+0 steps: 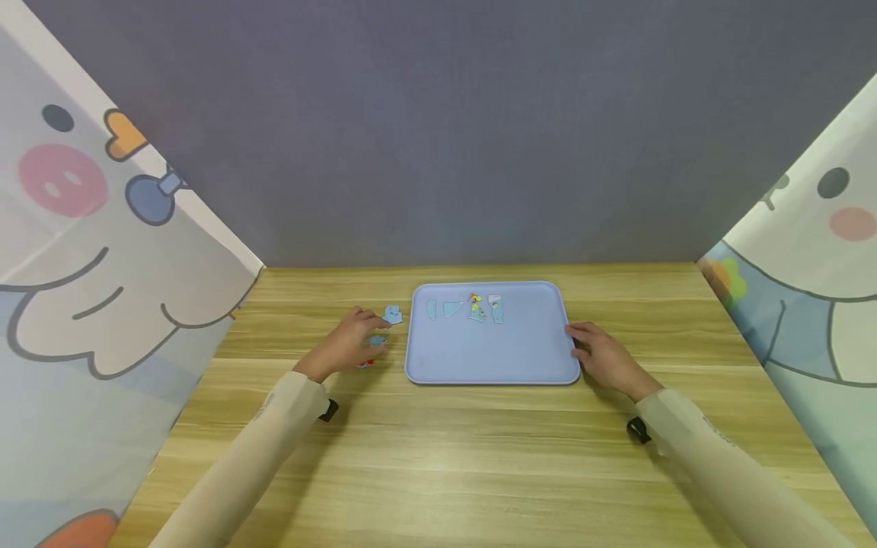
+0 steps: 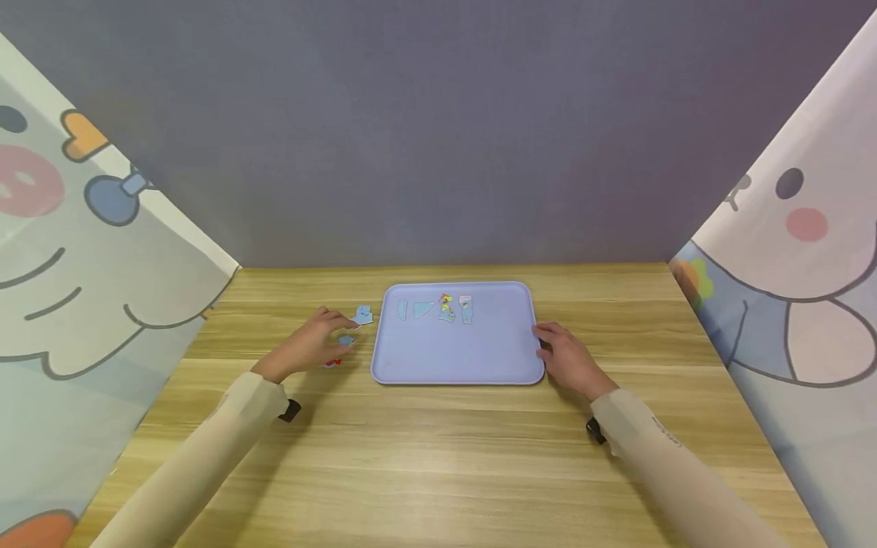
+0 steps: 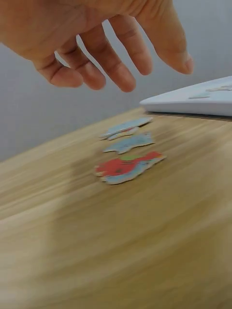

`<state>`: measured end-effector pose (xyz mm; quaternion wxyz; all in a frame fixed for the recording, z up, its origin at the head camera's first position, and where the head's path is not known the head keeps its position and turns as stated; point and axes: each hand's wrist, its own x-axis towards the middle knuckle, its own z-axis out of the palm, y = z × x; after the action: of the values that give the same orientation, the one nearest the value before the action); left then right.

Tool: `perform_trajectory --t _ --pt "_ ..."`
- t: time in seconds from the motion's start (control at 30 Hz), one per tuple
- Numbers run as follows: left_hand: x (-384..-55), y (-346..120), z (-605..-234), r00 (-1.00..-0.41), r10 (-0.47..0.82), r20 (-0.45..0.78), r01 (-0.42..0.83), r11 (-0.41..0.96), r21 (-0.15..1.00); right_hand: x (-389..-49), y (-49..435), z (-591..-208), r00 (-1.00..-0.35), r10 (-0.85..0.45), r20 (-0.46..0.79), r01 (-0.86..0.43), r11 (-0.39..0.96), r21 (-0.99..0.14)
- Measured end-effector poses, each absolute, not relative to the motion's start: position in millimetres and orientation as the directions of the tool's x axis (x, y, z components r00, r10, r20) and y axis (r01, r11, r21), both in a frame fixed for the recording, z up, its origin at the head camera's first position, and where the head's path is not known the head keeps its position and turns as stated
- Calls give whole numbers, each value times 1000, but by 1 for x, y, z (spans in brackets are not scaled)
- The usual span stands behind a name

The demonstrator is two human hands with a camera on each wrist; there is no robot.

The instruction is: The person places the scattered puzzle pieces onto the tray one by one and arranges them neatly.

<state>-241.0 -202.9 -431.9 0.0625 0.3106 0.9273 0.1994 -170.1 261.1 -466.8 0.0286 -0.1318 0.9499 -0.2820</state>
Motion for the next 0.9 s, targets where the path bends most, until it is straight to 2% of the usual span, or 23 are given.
perform_trajectory --t 0.2,0.4,0.67,0.9 --pt "-237 -223 -432 -819 570 -62 483 744 461 -170 261 -466 -963 -269 25 -238 805 -543" --pt "-231 -234 -435 -800 592 -98 506 754 419 -169 261 -463 -963 -270 20 -238 808 -540" --pt "-228 -236 -445 -795 597 -106 500 744 443 -168 262 -463 -964 -267 18 -235 812 -535" --pt "-228 -233 -453 -787 604 -127 511 752 416 -168 260 -464 -964 -264 31 -239 810 -536"
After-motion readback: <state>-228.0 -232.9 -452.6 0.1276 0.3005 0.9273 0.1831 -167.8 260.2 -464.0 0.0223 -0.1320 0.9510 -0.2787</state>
